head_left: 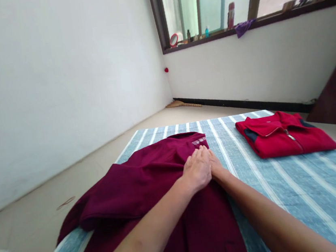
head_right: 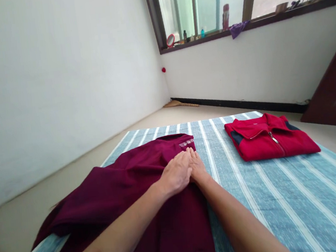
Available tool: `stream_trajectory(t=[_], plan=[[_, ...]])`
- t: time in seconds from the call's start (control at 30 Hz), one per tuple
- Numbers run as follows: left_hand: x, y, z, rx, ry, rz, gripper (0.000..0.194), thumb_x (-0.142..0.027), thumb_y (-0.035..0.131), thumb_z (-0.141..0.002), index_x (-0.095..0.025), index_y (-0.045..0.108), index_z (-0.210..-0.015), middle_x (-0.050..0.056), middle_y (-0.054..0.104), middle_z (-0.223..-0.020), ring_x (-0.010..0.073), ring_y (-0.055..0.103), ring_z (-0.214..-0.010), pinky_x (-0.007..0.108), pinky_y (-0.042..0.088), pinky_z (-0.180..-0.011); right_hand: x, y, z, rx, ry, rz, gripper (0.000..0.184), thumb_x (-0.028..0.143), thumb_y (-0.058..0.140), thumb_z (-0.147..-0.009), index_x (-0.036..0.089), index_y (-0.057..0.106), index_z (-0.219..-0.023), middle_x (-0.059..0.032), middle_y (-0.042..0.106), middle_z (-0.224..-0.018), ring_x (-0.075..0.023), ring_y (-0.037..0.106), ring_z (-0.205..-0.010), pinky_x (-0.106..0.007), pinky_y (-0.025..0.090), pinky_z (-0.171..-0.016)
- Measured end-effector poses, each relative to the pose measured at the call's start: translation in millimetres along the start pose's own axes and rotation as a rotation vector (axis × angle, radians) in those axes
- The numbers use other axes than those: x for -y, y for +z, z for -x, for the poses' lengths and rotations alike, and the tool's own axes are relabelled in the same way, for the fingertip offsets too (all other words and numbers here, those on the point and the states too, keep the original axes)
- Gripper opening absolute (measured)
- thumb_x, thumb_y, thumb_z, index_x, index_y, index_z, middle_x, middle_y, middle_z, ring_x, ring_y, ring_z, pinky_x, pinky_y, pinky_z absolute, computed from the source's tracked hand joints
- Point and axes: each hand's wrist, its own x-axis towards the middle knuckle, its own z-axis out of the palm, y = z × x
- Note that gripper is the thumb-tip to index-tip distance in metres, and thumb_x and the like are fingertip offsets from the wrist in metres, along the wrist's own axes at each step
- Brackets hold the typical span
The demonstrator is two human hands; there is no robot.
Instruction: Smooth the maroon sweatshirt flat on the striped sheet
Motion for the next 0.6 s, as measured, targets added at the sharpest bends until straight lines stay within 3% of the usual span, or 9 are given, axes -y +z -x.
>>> stream_trajectory(t=[0.1, 0.2, 0.47, 0.6], plan=[[4, 26.1, 55, 0.040, -0.022, -0.055, 0.072, -0.046, 0.043, -0.087, -0.006, 0.022, -0.142, 0.018, 0.021, -0.150, 0.0273, 0.017, -0.139, 0.042, 0.022, -0.112, 2, -3, -1, 0.035, 0.057, 0.010, 0.063, 0.046, 0.025, -0.093, 0.006, 0.029, -0.142, -0.0202, 0.023, -0.148, -0.0305, 0.016, -0.138, -0.047, 0.016, -0.107], [13, 47.0, 87, 0.061, -0.004, -0.107, 0.075, -0.059, 0.030, -0.088, -0.008, 0.024, -0.143, 0.015, 0.018, -0.151, 0.0255, 0.008, -0.140, 0.043, 0.014, -0.114, 5, -7, -2, 0.047, 0.074, 0.010, 0.072, 0.055, 0.022, -0.092, 0.004, 0.028, -0.142, -0.0218, 0.022, -0.148, -0.0319, 0.015, -0.137, -0.045, 0.014, -0.108], [14, 50.1, 91, 0.077, -0.001, -0.126, 0.079, -0.062, 0.024, -0.087, -0.006, 0.026, -0.142, 0.016, 0.015, -0.151, 0.0252, 0.004, -0.140, 0.043, 0.009, -0.114, 11, -19, 3, 0.017, 0.074, 0.025, 0.067, 0.052, 0.026, -0.093, 0.004, 0.035, -0.138, -0.0222, 0.029, -0.145, -0.0293, 0.022, -0.136, -0.041, 0.017, -0.107], [14, 50.4, 90, 0.047, 0.015, -0.093, 0.079, -0.062, 0.027, -0.086, -0.007, 0.022, -0.143, 0.015, 0.016, -0.152, 0.0253, 0.004, -0.140, 0.043, 0.009, -0.114, 22, -27, 19, -0.034, 0.050, 0.044, 0.063, 0.049, 0.025, -0.094, 0.007, 0.032, -0.139, -0.0196, 0.024, -0.148, -0.0266, 0.017, -0.138, -0.041, 0.014, -0.108]])
